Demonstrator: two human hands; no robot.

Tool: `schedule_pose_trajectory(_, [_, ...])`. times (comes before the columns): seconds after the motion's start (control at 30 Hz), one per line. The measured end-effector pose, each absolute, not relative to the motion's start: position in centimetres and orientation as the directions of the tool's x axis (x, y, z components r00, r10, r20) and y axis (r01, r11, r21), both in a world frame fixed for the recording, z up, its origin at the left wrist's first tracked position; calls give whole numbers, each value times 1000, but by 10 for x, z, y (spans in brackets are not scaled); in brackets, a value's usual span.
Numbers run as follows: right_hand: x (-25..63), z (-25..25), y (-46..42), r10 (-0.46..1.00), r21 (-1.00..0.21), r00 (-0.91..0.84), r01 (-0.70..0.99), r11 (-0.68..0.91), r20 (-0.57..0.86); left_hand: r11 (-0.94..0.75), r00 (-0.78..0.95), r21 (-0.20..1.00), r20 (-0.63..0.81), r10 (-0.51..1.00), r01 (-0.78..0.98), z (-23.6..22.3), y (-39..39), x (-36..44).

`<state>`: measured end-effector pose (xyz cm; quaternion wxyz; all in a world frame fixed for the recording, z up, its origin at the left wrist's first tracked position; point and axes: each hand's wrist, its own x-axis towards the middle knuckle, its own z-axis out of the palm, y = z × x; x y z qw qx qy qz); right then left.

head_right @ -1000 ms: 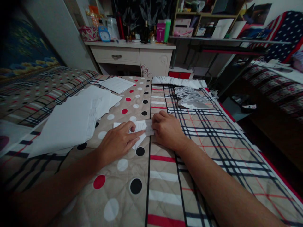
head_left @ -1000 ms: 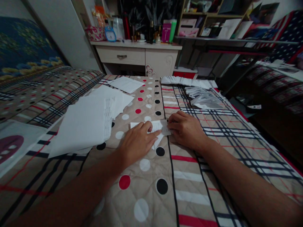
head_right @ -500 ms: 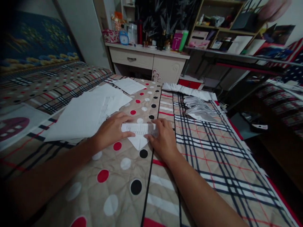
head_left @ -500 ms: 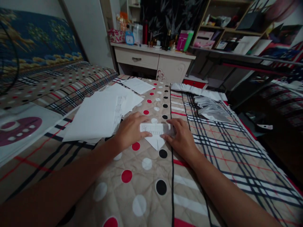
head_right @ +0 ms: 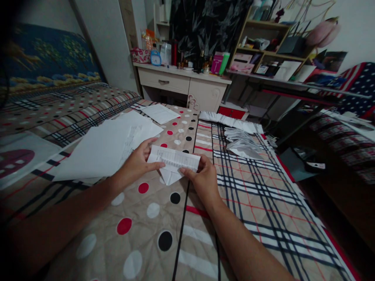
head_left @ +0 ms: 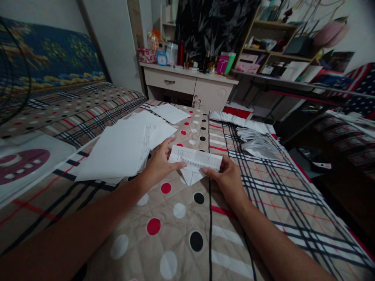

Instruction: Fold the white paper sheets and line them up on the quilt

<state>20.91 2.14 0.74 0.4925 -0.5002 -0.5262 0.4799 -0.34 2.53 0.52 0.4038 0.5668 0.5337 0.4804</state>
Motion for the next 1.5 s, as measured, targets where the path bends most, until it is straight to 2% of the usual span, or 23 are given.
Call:
schedule_pose_trajectory(0.03, [206,9,19,1000,-1000,2,1,7,7,-60,-51,996,63,997,63,5,24,1])
schedule_pose_trajectory(0.1, [200,11,13,998,-993,-6,-100,-64,-63,31,-58,991,-39,998,-130,6,21,10])
schedule_pose_trajectory(0.2, [192,10,6,984,-959,-100,-227,-167,-148,122,-2,960,-126,992,-252,8,18,17])
schedule_pose_trajectory(0.3, [189,9,3,970,-944,-179,-255,-208,-165,101,14,950,-102,995,-296,10,19,15])
schedule_pose_trajectory(0.53, [197,15,7,900,-902,-331,-227,-367,-283,166,146,952,-132,981,-257,5,25,6])
schedule_pose_trajectory(0.73, [201,13,9,827,-931,-483,-62,-360,-288,161,166,962,-126,978,-221,10,21,9])
schedule_pose_trajectory(0.9, [199,10,8,848,-931,-475,-138,-337,-236,109,285,988,-73,956,-113,9,18,11])
schedule_pose_trajectory(1.1, [195,5,7,864,-933,-450,-154,-326,-228,15,104,1000,-14,994,-7,8,16,16])
schedule_pose_trajectory(1.3, [194,8,9,933,-943,-322,-229,-243,-162,11,157,1000,-8,988,-21,12,15,17])
schedule_pose_trajectory(1.5, [192,6,8,945,-953,-293,-217,-211,-143,7,101,999,-2,995,-50,10,15,21])
